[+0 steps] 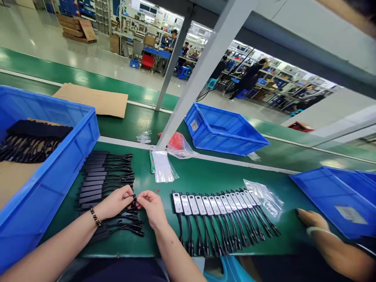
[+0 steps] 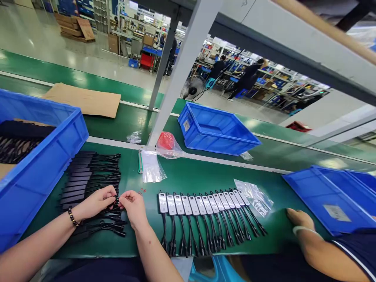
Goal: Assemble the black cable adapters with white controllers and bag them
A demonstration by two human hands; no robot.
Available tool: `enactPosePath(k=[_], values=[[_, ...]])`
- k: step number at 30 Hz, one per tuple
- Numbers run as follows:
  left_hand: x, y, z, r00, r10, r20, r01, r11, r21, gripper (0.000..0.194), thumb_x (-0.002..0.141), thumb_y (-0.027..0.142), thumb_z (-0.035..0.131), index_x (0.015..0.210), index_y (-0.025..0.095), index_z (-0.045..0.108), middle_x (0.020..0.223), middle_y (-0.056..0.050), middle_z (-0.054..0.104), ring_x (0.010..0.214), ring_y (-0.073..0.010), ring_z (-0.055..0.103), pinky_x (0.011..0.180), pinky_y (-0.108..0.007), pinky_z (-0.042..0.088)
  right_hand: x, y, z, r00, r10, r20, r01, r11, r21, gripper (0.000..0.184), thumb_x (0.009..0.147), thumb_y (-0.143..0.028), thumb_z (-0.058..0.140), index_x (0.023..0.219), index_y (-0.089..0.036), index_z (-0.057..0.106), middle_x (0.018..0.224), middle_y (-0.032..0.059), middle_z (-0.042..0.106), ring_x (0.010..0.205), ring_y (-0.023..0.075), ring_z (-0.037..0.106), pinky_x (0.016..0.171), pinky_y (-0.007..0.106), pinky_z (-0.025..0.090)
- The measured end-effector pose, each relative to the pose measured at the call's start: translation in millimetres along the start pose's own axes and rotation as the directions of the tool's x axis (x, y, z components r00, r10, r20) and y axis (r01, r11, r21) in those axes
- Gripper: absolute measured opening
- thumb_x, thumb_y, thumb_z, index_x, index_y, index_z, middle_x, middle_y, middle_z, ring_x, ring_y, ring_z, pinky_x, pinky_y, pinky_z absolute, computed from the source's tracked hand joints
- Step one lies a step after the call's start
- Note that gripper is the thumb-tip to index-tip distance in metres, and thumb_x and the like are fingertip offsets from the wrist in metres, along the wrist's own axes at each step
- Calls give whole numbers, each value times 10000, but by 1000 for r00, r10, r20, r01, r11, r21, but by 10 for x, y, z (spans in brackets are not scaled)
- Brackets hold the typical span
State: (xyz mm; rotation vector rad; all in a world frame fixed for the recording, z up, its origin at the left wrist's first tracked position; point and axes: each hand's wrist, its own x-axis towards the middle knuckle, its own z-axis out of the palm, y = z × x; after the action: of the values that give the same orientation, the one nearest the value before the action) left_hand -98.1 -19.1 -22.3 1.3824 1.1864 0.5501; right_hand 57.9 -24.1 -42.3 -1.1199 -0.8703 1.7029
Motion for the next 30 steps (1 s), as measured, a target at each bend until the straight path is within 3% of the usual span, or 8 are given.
enactPosePath(k=[10, 19, 22, 24, 26, 27, 29, 30], values=[[-7, 23, 9, 1000, -11, 14, 11, 1000, -7, 221, 787, 388, 471, 715, 180, 451, 629, 22, 573, 568, -115, 502, 521, -226, 360, -16, 20, 63, 997, -81, 22, 83, 974, -212, 140, 706, -282, 585, 663, -156, 539, 535, -32, 533, 480, 77, 487, 477, 187, 389], [-39, 84, -41, 992, 2, 129, 7, 998, -69, 240, 800, 384, 457, 683, 179, 414, 589, 38, 529, 522, -103, 507, 517, -223, 371, 50, 89, 131, 974, 125, 189, -118, 992, -46, 255, 683, -396, 571, 623, -196, 424, 361, -103, 397, 274, 45, 295, 280, 152, 231], [-33, 88, -55, 992, 8, 130, 2, 997, -77, 222, 796, 367, 462, 690, 177, 423, 595, 38, 523, 533, -101, 508, 529, -222, 380, 61, 29, 111, 971, 145, 193, -121, 984, -128, 231, 690, -389, 558, 633, -194, 449, 363, -103, 385, 275, 49, 281, 284, 159, 212], [-19, 77, -53, 993, 9, 114, 0, 997, -75, 187, 798, 351, 454, 733, 176, 451, 583, 50, 496, 526, -97, 494, 534, -221, 385, 74, -53, 5, 988, 91, 127, -53, 959, -277, 174, 708, -345, 549, 660, -183, 504, 395, -86, 415, 305, 58, 320, 317, 169, 247], [-2, 59, -44, 995, 6, 96, -3, 999, -40, 183, 808, 346, 423, 788, 175, 486, 578, 56, 468, 520, -96, 480, 537, -224, 393, 104, -150, -176, 997, -81, 15, 77, 863, -499, 113, 730, -277, 534, 708, -173, 572, 511, -39, 517, 405, 80, 433, 408, 189, 341], [7, 49, -38, 996, 6, 87, -5, 1000, -14, 198, 811, 350, 411, 799, 174, 501, 582, 54, 462, 521, -98, 476, 537, -225, 395, 125, -195, -282, 980, -196, -25, 138, 767, -626, 108, 742, -241, 520, 736, -171, 602, 601, -9, 567, 494, 99, 495, 485, 204, 386], [18, 29, -27, 998, 8, 60, -11, 999, 45, 233, 813, 366, 400, 787, 171, 525, 598, 43, 470, 541, -106, 479, 536, -228, 392, 175, -257, -485, 926, -377, -27, 182, 506, -843, 162, 769, -175, 481, 787, -171, 642, 767, 40, 611, 689, 139, 557, 641, 235, 412], [20, 22, -24, 999, 12, 42, -15, 997, 71, 243, 812, 372, 403, 779, 170, 534, 612, 35, 484, 558, -112, 484, 540, -230, 390, 199, -269, -568, 912, -410, 2, 171, 376, -911, 197, 782, -148, 459, 803, -170, 653, 805, 53, 613, 748, 152, 561, 686, 243, 402]])
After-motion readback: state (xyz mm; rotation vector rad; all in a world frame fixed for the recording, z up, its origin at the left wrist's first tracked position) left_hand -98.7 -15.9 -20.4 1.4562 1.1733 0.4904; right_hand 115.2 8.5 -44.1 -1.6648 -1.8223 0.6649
